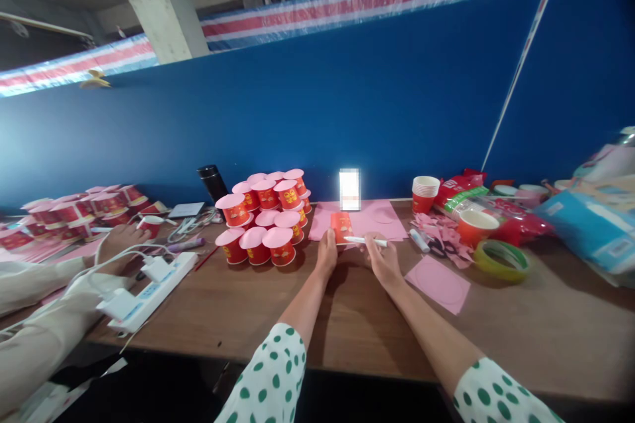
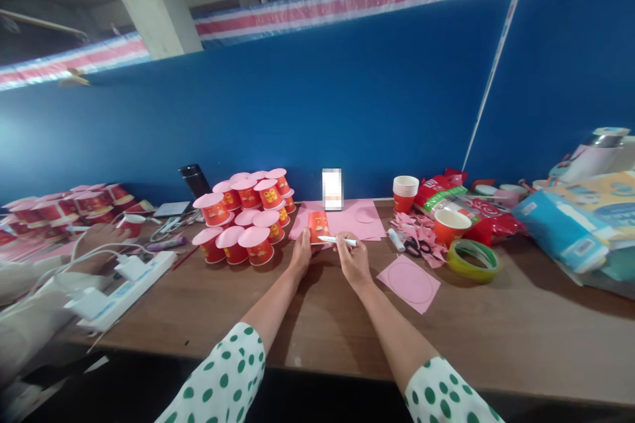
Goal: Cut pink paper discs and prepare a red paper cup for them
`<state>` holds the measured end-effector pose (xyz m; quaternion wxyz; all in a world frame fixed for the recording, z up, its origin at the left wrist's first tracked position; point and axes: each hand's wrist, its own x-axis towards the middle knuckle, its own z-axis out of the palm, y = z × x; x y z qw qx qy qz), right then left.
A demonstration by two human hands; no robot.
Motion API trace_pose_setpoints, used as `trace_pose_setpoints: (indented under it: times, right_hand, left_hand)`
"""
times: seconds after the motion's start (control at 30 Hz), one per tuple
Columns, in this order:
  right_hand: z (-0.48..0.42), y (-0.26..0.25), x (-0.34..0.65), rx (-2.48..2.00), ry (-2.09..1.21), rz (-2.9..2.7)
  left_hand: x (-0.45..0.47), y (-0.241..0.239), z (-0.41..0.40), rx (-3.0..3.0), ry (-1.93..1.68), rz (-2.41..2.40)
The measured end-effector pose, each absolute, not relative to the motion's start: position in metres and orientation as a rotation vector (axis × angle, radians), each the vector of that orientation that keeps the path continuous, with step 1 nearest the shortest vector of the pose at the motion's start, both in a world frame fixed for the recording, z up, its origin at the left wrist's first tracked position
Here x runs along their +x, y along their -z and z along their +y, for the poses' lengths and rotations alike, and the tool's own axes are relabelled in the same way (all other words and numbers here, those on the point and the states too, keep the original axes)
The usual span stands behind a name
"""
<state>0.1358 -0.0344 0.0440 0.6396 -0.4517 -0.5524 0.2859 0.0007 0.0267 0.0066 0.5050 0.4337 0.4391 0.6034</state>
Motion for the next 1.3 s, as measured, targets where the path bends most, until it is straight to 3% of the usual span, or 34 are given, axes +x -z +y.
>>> trace_pose_setpoints:
  times: [0.6, 1.3]
  right_hand:
    - [-0.034, -0.045, 0.139, -1.035, -0.668, -1.152]
    - [-0.038, -0.047, 0.136, -1.011, -0.692, -1.235]
  left_hand:
    - [-0.001, -0.014, 0.029, 0.788, -1.475, 0.771]
    - [0.000, -0.018, 0.027, 0.732, -1.505, 0.756]
